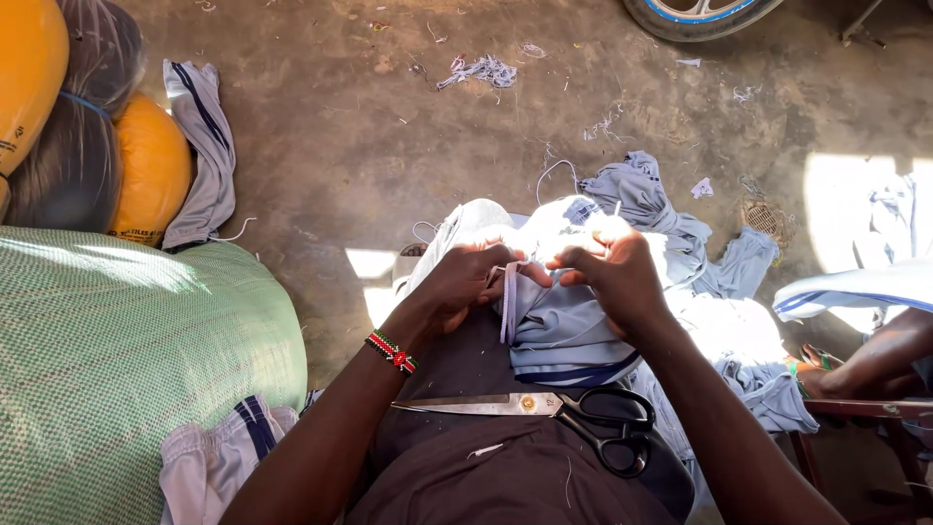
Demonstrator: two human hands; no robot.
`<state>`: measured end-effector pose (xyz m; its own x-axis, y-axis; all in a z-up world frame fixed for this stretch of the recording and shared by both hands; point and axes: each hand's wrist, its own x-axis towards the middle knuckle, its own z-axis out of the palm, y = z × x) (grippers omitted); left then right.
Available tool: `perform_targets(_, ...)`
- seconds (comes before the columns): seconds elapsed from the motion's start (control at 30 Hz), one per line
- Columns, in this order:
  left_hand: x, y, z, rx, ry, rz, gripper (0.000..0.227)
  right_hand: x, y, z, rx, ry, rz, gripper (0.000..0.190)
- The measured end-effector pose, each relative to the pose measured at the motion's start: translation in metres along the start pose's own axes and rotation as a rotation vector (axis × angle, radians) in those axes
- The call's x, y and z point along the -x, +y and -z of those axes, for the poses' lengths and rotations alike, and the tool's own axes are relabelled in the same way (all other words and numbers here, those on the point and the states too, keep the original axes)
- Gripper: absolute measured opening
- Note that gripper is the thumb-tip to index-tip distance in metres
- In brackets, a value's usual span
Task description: Threading a white drawstring through the waistband of blue garments using a metal threading tool
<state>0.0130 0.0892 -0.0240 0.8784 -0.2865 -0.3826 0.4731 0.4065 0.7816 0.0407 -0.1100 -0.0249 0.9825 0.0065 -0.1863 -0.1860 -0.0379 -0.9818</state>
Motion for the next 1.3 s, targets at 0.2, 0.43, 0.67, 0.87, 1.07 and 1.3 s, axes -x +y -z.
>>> perform_targets(0.2, -0.009, -0.020, 0.010, -0.051, 0.054, -0.104, 0.018, 0.012, 0.003, -0.012, -0.056, -0.048, 0.006, 0.034)
perform_targets(0.43, -0.022, -0.040, 0.018, -0.079, 0.064, -0.235, 0.019, 0.017, 0.002, -0.006, -0.176, -0.076, -0.073, 0.042)
perform_targets(0.67, -0.036, -0.051, 0.022, -0.069, 0.068, -0.265, 0.015, 0.003, 0.026, 0.016, -0.133, -0.097, -0.047, 0.048)
perform_targets(0.87, -0.017, -0.032, 0.008, -0.067, 0.061, -0.215, 0.027, 0.020, -0.002, 0.003, -0.164, -0.105, -0.039, 0.047)
perform_targets(1.07, -0.004, -0.018, -0.009, -0.083, 0.016, -0.266, 0.018, 0.018, 0.005, 0.001, -0.055, -0.120, 0.031, 0.054)
perform_targets(1.3, -0.018, -0.036, 0.014, 0.059, 0.027, -0.176, 0.020, -0.006, 0.018, 0.030, -0.324, 0.153, -0.023, 0.024)
